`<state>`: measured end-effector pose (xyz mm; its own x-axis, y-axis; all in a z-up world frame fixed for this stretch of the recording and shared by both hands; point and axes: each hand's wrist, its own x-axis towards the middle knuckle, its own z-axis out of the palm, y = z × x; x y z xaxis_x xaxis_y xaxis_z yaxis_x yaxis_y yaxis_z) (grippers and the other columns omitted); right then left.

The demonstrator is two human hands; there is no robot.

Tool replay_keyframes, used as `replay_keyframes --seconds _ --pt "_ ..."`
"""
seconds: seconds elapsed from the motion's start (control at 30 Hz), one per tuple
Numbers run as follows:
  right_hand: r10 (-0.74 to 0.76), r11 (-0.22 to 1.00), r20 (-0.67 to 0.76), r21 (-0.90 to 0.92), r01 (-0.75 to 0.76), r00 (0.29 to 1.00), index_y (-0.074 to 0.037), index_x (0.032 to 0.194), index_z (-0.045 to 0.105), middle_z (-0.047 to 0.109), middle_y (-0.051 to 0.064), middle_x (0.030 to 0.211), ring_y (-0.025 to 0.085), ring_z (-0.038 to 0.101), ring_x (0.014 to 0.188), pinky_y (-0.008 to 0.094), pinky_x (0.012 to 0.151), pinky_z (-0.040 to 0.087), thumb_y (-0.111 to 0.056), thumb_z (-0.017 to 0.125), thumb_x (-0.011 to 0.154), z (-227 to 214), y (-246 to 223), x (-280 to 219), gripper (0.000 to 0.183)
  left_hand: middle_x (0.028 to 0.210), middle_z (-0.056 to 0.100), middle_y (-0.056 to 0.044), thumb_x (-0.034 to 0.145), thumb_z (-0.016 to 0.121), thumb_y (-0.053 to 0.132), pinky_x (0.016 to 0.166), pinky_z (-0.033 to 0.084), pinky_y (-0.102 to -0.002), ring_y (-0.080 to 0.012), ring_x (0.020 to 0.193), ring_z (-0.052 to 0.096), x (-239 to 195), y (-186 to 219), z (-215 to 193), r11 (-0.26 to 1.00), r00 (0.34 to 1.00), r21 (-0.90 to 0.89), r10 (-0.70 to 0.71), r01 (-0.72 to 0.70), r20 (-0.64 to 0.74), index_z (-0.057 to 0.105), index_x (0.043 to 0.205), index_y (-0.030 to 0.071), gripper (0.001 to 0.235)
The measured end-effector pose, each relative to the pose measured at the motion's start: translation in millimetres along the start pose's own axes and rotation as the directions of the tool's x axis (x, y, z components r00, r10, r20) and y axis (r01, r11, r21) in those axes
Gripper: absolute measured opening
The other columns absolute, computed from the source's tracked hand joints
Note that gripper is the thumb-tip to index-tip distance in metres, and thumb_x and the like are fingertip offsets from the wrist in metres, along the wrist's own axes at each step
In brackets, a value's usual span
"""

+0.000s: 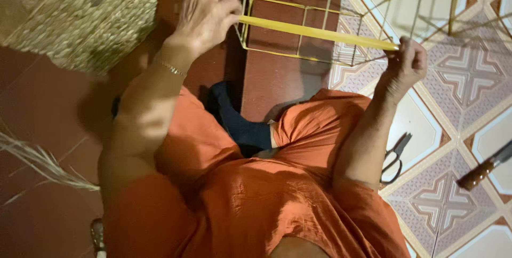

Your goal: The person sits on the floor and weaves a thin yellow strip around the frame of a small basket. They repeatedly wrap the strip around the frame and use scissors to cut the strip at intervals.

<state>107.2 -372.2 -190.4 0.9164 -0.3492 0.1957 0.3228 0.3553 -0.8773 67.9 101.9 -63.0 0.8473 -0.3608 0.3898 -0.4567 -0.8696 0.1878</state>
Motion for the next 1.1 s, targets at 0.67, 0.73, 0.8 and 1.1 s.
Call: replay_keyframes --seconds 0.67,0.73,0.8,1.1 --pt "-0.795 0.304 0.113 -0.776 0.553 0.595 0.001 0.125 0.057 0.06 0.018 0.109 0.028 0.062 0.095 0.034 0.081 0.056 -0.021 0.071 0.108 -30 11 77 0.031 0.085 0.056 -0.006 0.094 0.078 0.019 0.055 0.047 -0.032 -0.0178 0.067 0.061 3 112 38 0.923 0.927 0.085 0.375 -0.376 0.028 0.069 0.095 0.009 0.014" --pt "-0.663 0.622 -0.128 -0.644 0.446 0.738 0.001 0.119 0.06 0.058 0.013 0.104 0.022 0.057 0.09 0.033 0.077 0.053 -0.025 0.081 0.104 -29 9 82 0.036 0.086 0.055 -0.006 0.089 0.078 0.021 0.06 0.05 -0.037 -0.0215 0.071 0.063 5 120 30 0.926 0.929 0.081 0.37 -0.368 -0.008 0.066 0.089 0.011 0.016" --pt "-0.324 0.889 -0.366 -0.434 0.148 0.872 0.006 0.11 0.058 0.053 0.015 0.097 0.023 0.051 0.082 0.037 0.071 0.05 -0.029 0.08 0.103 -22 1 75 0.043 0.086 0.054 -0.005 0.091 0.079 0.021 0.06 0.05 -0.036 -0.0213 0.07 0.063 11 125 25 0.938 0.938 0.032 0.345 -0.344 -0.02 0.065 0.088 0.011 0.017" --pt "0.293 0.667 0.184 0.664 -0.338 0.938 -0.01 0.12 0.066 0.075 0.005 0.098 0.02 0.072 0.088 0.041 0.084 0.059 -0.041 0.071 0.084 42 -14 29 0.048 0.085 0.054 -0.007 0.093 0.08 0.02 0.055 0.048 -0.036 -0.0223 0.058 0.059 16 128 17 0.956 0.956 -0.003 0.294 -0.294 0.015 0.065 0.082 0.011 0.021"
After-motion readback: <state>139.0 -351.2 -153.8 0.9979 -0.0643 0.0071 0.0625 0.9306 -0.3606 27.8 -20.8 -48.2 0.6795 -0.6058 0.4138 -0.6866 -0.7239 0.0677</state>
